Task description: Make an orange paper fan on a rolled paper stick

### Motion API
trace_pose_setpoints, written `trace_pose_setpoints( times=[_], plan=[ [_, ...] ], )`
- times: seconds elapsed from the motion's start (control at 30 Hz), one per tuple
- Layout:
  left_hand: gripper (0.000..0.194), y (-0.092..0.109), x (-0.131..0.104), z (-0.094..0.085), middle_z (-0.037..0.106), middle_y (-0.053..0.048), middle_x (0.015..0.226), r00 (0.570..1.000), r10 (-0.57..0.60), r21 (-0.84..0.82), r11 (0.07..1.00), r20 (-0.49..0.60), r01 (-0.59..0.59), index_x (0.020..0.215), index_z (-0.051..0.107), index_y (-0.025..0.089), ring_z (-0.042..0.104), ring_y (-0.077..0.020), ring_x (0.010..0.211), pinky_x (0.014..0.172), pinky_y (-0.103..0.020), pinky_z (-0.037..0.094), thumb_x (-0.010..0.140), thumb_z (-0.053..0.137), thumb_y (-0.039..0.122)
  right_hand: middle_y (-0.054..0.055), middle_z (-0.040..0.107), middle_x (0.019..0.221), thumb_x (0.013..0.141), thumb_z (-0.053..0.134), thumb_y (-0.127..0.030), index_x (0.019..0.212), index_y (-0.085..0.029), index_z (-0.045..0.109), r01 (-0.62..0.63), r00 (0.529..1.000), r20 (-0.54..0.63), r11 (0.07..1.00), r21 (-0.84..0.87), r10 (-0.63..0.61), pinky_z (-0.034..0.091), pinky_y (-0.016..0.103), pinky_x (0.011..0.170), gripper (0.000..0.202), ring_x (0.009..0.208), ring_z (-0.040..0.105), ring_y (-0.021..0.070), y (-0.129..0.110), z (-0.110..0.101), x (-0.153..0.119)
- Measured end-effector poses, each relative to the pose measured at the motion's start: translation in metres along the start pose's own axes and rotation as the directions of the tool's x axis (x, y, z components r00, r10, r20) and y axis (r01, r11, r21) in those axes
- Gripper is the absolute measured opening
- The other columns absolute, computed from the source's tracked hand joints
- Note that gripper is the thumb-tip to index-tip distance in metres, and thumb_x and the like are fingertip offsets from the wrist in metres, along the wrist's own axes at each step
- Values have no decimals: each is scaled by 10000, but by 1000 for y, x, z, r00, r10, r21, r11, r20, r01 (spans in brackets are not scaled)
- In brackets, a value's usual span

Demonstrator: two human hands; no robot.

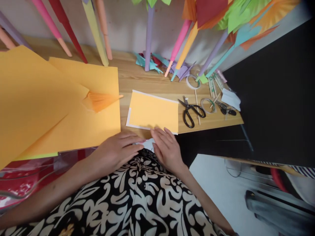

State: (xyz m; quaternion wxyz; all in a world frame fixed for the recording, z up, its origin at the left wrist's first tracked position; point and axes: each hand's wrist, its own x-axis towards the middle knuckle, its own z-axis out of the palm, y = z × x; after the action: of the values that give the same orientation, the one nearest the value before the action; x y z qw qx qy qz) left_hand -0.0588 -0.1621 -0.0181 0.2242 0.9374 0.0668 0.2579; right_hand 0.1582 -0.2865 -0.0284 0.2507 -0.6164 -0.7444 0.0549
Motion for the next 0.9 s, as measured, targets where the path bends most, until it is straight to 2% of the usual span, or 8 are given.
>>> trace_pose_setpoints(
  times=[0.1,0.2,0.3,0.4,0.53,0.7,0.9],
  plan=[
    [268,-6,2,-3,712,-132,1231,1000,0,130,992,5,-1,1108,704,140,638,-253,1180,989,-392,562,1004,464,199,125,601,1428,965,468,-156,1600,-210,218,17,1000,21,1000,4,-17,395,513,1178,685,1391,506,248,-13,19,12],
    [296,-15,-1,-2,688,-161,1268,998,-13,226,974,61,-1,1114,713,133,628,-308,1179,980,-479,554,1004,457,230,144,600,1424,970,468,-148,1608,-160,156,37,999,1,999,-34,-37,381,498,1193,710,1394,504,236,-19,31,19],
    [287,-23,-6,1,689,-157,1260,992,-35,260,966,117,3,1116,710,124,630,-328,1138,977,-518,531,988,467,206,152,633,1383,971,482,-142,1602,-102,133,41,998,-43,995,-87,-45,375,472,1200,723,1377,522,224,-23,40,20],
    [294,-29,-9,3,679,-145,1280,989,-1,264,964,146,-38,1096,706,128,615,-324,1138,968,-496,508,991,439,191,126,657,1358,975,488,-139,1605,-113,107,18,997,-72,992,-123,-27,344,457,1219,737,1371,529,205,-24,45,18],
    [331,-33,-12,0,677,-148,1281,985,49,268,959,166,-93,1099,695,123,593,-326,1156,948,-480,469,1013,384,197,112,666,1347,972,498,-128,1608,-153,117,-72,992,-110,987,-147,56,335,449,1221,742,1345,555,189,-19,39,6],
    [329,-34,-14,-3,634,-172,1355,977,53,274,955,208,-110,1145,670,116,577,-343,1188,943,-496,428,1020,381,210,107,678,1330,953,491,-73,1603,-185,166,-199,972,-164,957,-210,166,320,478,1219,735,1328,573,199,-1,24,-25],
    [328,-28,-18,1,587,-169,1421,972,19,314,945,236,-95,1194,641,127,551,-338,1244,967,-498,403,1024,382,234,99,736,1229,958,456,-78,1512,-199,390,-287,943,-263,901,-325,205,335,506,1196,571,1207,666,213,27,6,-55]
  ],
)
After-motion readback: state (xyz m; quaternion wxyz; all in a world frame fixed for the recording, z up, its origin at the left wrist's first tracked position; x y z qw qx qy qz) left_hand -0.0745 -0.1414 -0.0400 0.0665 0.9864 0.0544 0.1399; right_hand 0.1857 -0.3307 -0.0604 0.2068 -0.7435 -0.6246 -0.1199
